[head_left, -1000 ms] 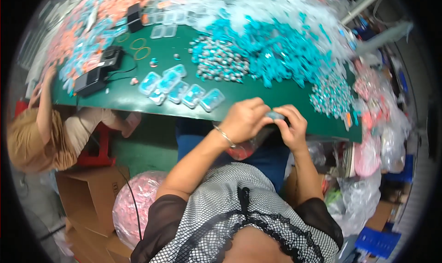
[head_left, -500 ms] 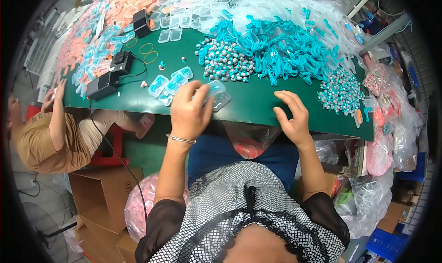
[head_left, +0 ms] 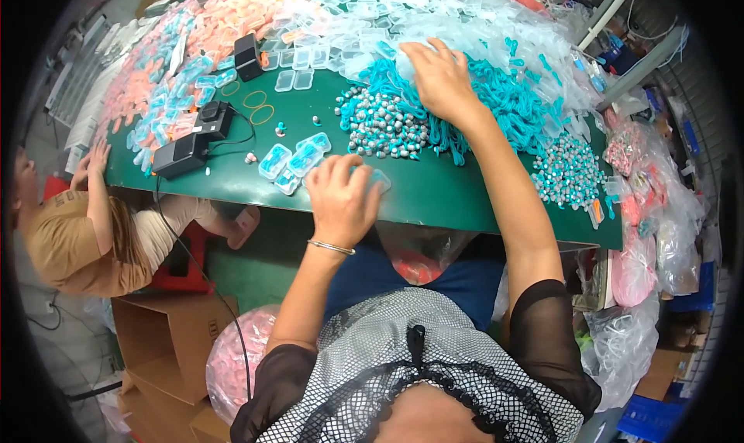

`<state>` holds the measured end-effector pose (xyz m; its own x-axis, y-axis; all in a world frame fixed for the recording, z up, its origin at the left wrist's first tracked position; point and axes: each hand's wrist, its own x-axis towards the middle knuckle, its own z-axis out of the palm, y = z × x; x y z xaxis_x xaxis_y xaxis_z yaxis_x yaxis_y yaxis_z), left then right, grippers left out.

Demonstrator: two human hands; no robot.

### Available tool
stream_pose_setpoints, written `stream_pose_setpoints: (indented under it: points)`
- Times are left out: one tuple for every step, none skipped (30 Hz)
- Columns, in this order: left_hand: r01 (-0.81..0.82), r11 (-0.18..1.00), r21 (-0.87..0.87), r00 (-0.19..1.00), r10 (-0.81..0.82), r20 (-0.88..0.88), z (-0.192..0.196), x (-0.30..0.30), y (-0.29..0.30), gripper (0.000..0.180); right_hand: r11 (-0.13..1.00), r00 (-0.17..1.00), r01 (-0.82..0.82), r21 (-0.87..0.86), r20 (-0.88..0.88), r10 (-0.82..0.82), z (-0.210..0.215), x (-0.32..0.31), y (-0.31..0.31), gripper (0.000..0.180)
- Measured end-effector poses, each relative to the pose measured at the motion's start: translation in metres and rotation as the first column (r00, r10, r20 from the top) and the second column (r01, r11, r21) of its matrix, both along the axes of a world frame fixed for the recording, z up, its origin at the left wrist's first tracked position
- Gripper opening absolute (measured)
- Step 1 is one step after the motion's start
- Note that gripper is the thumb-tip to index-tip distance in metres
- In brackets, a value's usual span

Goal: The recorder is picking up small beads and putting them into small clear plastic containers.

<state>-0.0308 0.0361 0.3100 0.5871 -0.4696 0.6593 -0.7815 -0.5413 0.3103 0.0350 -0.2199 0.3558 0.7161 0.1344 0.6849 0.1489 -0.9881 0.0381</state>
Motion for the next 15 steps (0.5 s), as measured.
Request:
stream_pose_setpoints:
  points:
    - [0.016, 1.0, 0.0, 1.0, -0.016, 0.0, -0.001, -0.002, -0.004, 0.022, 1.0, 1.0, -0.001, -0.003, 0.007, 0.001, 0.001, 0.011, -0.002, 0.044]
    - [0.035, 0.999, -0.001, 0.999, -0.035, -0.001, -0.002, -0.003, -0.008, 0.022, 0.995, 0.981, 0.062, -0.073, -0.177, -0.074, 0.002, 0.019, -0.005, 0.043]
    - [0.028, 0.999, -0.019, 1.0, -0.028, -0.012, -0.004, -0.005, -0.01, 0.021, 0.983, 0.923, 0.099, -0.152, -0.355, -0.148, 0.007, 0.023, 0.001, 0.042]
    - [0.021, 1.0, -0.023, 1.0, -0.021, -0.013, -0.005, -0.005, -0.009, 0.021, 0.984, 0.924, 0.092, -0.156, -0.355, -0.142, 0.013, 0.023, 0.002, 0.042]
    - [0.026, 0.999, -0.032, 1.0, -0.026, -0.011, -0.005, -0.005, -0.009, 0.021, 0.978, 0.909, 0.064, -0.198, -0.392, -0.139, 0.022, 0.019, -0.002, 0.038]
    - [0.032, 0.999, -0.04, 0.999, -0.032, -0.012, -0.005, -0.007, -0.009, 0.02, 0.97, 0.891, 0.036, -0.239, -0.432, -0.139, 0.029, 0.013, -0.003, 0.034]
    - [0.033, 0.998, -0.045, 0.999, -0.034, -0.011, -0.003, -0.006, -0.009, 0.02, 0.979, 0.928, 0.021, -0.203, -0.361, -0.094, 0.025, 0.009, -0.005, 0.023]
    - [0.031, 0.998, -0.048, 0.999, -0.032, -0.017, -0.001, -0.005, -0.011, 0.02, 0.978, 0.926, 0.018, -0.206, -0.367, -0.094, 0.024, 0.005, -0.005, 0.023]
    - [0.035, 0.998, -0.05, 0.999, -0.035, -0.002, 0.002, -0.004, -0.013, 0.02, 0.977, 0.934, 0.005, -0.215, -0.348, -0.082, 0.024, 0.0, -0.006, 0.02]
    - [0.039, 0.998, -0.051, 0.999, -0.038, 0.014, 0.003, -0.002, -0.016, 0.019, 0.974, 0.942, -0.007, -0.224, -0.33, -0.069, 0.024, -0.004, -0.008, 0.017]
    - [0.044, 0.998, -0.046, 0.999, -0.044, 0.005, 0.003, 0.0, -0.02, 0.02, 0.974, 0.94, -0.001, -0.227, -0.333, -0.077, 0.022, -0.008, -0.013, 0.017]
    - [0.047, 0.998, -0.048, 0.999, -0.047, 0.002, 0.003, 0.002, -0.023, 0.02, 0.974, 0.969, -0.011, -0.226, -0.243, -0.046, 0.02, -0.012, -0.015, 0.013]
    - [0.027, 0.999, -0.033, 1.0, -0.027, 0.008, 0.002, 0.004, -0.027, 0.02, 0.974, 0.989, -0.02, -0.225, -0.15, -0.014, 0.018, -0.016, -0.017, 0.015]
    - [0.008, 1.0, -0.016, 1.0, -0.008, 0.015, 0.001, 0.006, -0.03, 0.02, 0.974, 0.988, -0.017, -0.225, -0.153, -0.018, 0.017, -0.022, -0.02, 0.015]
    - [0.003, 1.0, 0.004, 1.0, -0.003, 0.016, 0.0, 0.008, -0.034, 0.02, 0.979, 0.999, -0.034, -0.202, -0.043, 0.025, 0.017, -0.029, -0.02, 0.014]
